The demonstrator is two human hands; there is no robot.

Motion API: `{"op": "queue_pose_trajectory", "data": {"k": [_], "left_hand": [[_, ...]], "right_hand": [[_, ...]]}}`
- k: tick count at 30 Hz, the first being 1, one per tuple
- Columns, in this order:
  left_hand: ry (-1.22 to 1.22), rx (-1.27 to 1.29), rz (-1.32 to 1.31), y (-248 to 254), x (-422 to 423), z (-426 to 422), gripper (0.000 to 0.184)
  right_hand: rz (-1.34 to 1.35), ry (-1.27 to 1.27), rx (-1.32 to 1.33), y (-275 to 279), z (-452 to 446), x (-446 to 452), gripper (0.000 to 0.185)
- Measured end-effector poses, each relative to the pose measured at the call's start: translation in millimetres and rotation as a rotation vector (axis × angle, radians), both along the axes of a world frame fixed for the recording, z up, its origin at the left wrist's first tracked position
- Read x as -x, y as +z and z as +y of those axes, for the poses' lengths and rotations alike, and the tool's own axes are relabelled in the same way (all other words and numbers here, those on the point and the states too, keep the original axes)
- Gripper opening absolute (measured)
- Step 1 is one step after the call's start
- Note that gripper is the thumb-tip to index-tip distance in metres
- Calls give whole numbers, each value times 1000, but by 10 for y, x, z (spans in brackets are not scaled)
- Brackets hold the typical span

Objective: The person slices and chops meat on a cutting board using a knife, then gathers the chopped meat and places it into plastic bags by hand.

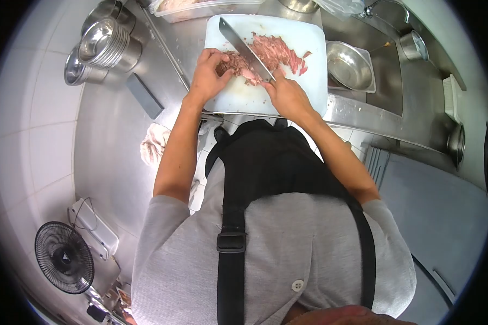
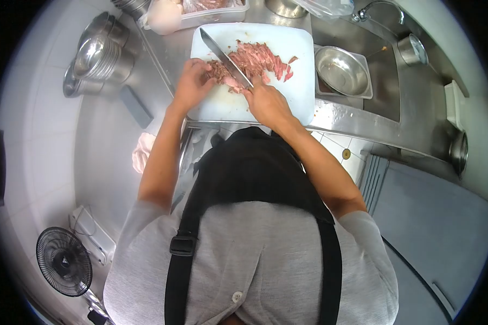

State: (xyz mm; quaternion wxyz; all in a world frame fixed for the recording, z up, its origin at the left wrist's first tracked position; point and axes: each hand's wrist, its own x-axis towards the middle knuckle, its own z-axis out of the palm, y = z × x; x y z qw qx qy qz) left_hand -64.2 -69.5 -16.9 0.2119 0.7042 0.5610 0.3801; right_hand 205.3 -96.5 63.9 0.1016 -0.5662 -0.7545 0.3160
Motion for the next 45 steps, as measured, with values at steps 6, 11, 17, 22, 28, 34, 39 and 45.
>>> {"op": "queue_pose_trajectory", "data": {"k": [6,11,17,22,28,34,39,45], "left_hand": [[-14,-33,52,-25,-6,-73,40],[6,-43,31,-52,-41,-59,39],[-15,-20,17,-82,-31,-118,39],[-19,22,13,5,38,-40,42],[-15,-34,85,-77,-64,7,62],[118,-119,87,-95,-566,-91,71],[155,-97,73,-107,-725,-59,68],[91,-83,112,37,-434,-133,55]], "right_hand": [[-39,-1,95,-168,-135,66,40],[-77,31,103,-297,-44,62,39],[-87,27,87,-280,-19,131,36],[-72,70,62,-281,6,115,35],[-57,85,59,-298,102,6,38],[-13,19,28,-364,-17,-216,43],[-33,43,32,-358,145,-339,45],[-31,0,44,-202,137,-237,41]]}}
